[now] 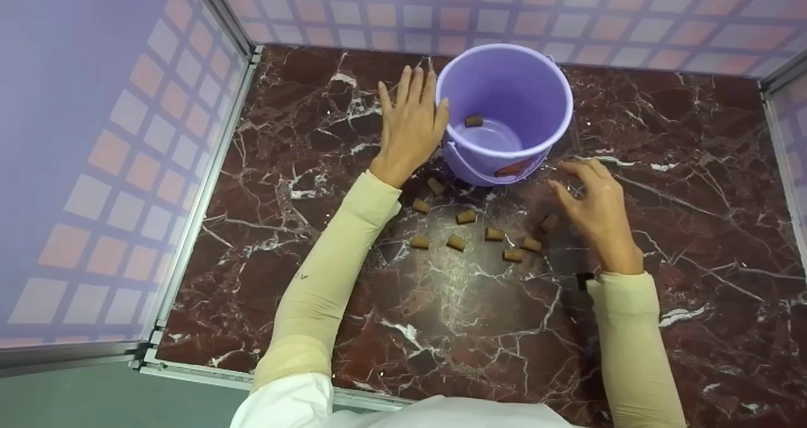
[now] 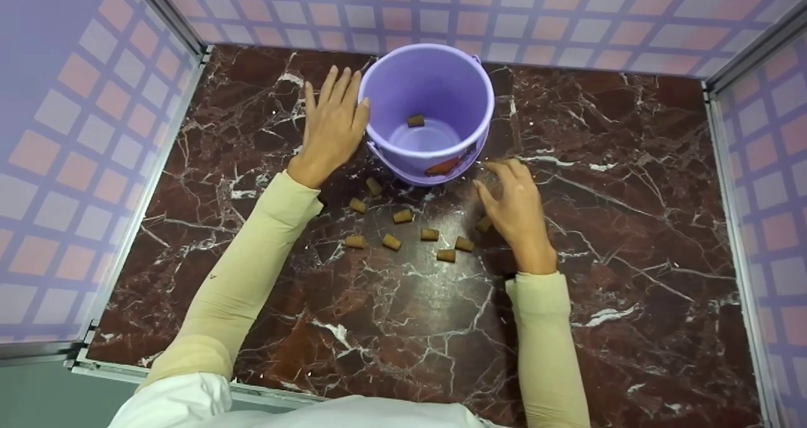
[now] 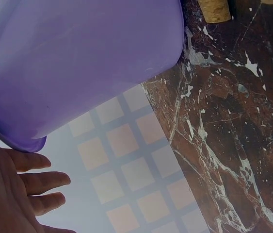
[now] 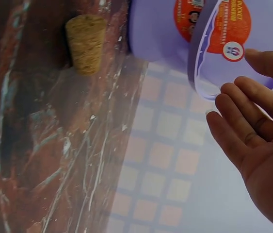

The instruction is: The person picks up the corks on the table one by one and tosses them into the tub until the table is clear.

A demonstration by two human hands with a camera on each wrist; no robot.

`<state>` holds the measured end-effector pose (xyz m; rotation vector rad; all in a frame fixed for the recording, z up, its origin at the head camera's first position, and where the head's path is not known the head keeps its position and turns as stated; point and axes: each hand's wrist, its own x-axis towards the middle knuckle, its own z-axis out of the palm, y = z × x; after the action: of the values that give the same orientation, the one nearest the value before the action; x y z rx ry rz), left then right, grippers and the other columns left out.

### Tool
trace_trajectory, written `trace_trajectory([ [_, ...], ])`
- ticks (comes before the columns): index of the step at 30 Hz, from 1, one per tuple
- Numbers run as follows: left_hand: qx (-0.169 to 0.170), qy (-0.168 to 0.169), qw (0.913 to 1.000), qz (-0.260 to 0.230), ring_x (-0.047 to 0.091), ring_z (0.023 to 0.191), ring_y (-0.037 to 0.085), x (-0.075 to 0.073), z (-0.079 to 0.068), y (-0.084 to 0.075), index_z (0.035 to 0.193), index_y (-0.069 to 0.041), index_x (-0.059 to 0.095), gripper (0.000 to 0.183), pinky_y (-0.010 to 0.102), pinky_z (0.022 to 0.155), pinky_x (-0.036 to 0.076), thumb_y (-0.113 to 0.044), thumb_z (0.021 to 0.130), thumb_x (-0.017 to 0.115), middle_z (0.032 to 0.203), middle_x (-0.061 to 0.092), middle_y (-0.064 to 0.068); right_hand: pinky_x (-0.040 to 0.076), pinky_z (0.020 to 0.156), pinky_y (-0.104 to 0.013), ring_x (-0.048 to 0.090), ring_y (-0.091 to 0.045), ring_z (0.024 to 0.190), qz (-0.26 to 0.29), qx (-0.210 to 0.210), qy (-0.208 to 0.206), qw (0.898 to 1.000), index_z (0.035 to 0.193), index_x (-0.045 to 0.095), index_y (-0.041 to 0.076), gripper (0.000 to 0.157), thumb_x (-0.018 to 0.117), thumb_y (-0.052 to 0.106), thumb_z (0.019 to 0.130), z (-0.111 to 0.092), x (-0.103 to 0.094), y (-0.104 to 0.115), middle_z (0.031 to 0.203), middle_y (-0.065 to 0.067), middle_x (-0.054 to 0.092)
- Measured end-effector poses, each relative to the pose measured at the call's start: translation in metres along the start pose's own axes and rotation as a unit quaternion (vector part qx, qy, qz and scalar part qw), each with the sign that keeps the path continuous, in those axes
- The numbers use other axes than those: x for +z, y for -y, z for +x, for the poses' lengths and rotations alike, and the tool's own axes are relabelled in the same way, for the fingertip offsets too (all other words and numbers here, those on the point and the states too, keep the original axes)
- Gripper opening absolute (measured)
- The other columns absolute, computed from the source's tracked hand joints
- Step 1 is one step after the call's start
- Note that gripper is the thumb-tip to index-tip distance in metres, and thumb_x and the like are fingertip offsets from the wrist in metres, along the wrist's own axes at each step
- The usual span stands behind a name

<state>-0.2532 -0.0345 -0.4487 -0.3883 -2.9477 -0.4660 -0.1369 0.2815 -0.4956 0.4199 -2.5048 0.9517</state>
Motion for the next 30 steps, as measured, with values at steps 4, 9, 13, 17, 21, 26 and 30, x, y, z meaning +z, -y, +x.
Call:
trace_trajectory([
  [4,-0.001,0.004,1.0000,0.002,0.011,0.162,0.032,-0.001,0.000,0.000,0.167,-0.007,0.031,0.065,0.063,0.126,-0.010,-0.044,0.115,0.025,0.172,0.028,0.017,0.054,0.090,-0.055,0.066,-0.043,0.097,-0.006,0.005,0.027,1.000,0.114,0.072,-0.011,0.032,0.086,-0.002,0.086,-0.006,0.001,-0.005,0.107,-0.026,0.069],
  [9,-0.002,0.009,1.0000,0.004,0.011,0.162,0.032,-0.001,0.001,0.000,0.167,-0.007,0.030,0.065,0.062,0.125,-0.011,-0.044,0.115,0.024,0.172,0.026,0.016,0.053,0.096,-0.058,0.064,-0.048,0.102,-0.016,0.020,0.068,0.997,0.115,0.071,-0.014,0.036,0.086,-0.003,0.084,-0.013,0.003,-0.010,0.108,-0.028,0.068],
  [13,-0.003,0.010,0.9999,0.007,0.010,0.162,0.032,-0.001,0.001,0.000,0.168,-0.007,0.029,0.065,0.064,0.127,-0.006,-0.044,0.115,0.023,0.172,0.026,0.016,0.052,0.096,-0.061,0.063,-0.049,0.102,-0.023,0.029,0.094,0.995,0.113,0.070,-0.014,0.036,0.087,-0.002,0.084,-0.019,0.004,-0.012,0.106,-0.028,0.067],
  [17,-0.003,0.008,1.0000,0.003,0.010,0.162,0.031,0.000,0.001,0.000,0.167,-0.007,0.029,0.065,0.064,0.127,-0.007,-0.044,0.115,0.023,0.172,0.027,0.016,0.053,0.092,-0.062,0.064,-0.049,0.097,-0.025,0.038,0.119,0.992,0.111,0.071,-0.014,0.035,0.088,0.001,0.084,-0.025,0.004,-0.013,0.102,-0.028,0.066],
  [21,-0.003,0.006,1.0000,-0.001,0.011,0.162,0.031,0.000,0.001,0.000,0.167,-0.007,0.030,0.065,0.062,0.125,-0.011,-0.044,0.115,0.024,0.172,0.027,0.016,0.053,0.092,-0.063,0.065,-0.050,0.097,-0.026,0.056,0.141,0.988,0.113,0.071,-0.014,0.038,0.089,0.005,0.085,-0.030,0.004,-0.013,0.102,-0.027,0.066],
  [26,-0.003,0.003,1.0000,-0.001,0.011,0.162,0.031,-0.001,0.001,0.000,0.167,-0.007,0.030,0.065,0.063,0.126,-0.010,-0.045,0.115,0.024,0.172,0.027,0.016,0.053,0.093,-0.065,0.066,-0.050,0.100,-0.023,0.071,0.164,0.984,0.117,0.071,-0.013,0.043,0.090,0.012,0.086,-0.035,0.003,-0.013,0.107,-0.027,0.066],
  [30,-0.002,0.005,1.0000,0.000,0.010,0.162,0.031,0.000,0.001,0.000,0.168,-0.007,0.029,0.065,0.063,0.126,-0.010,-0.045,0.115,0.023,0.172,0.028,0.016,0.054,0.092,-0.064,0.067,-0.049,0.098,-0.020,0.067,0.169,0.983,0.117,0.072,-0.011,0.043,0.090,0.011,0.086,-0.038,0.003,-0.014,0.107,-0.026,0.067],
])
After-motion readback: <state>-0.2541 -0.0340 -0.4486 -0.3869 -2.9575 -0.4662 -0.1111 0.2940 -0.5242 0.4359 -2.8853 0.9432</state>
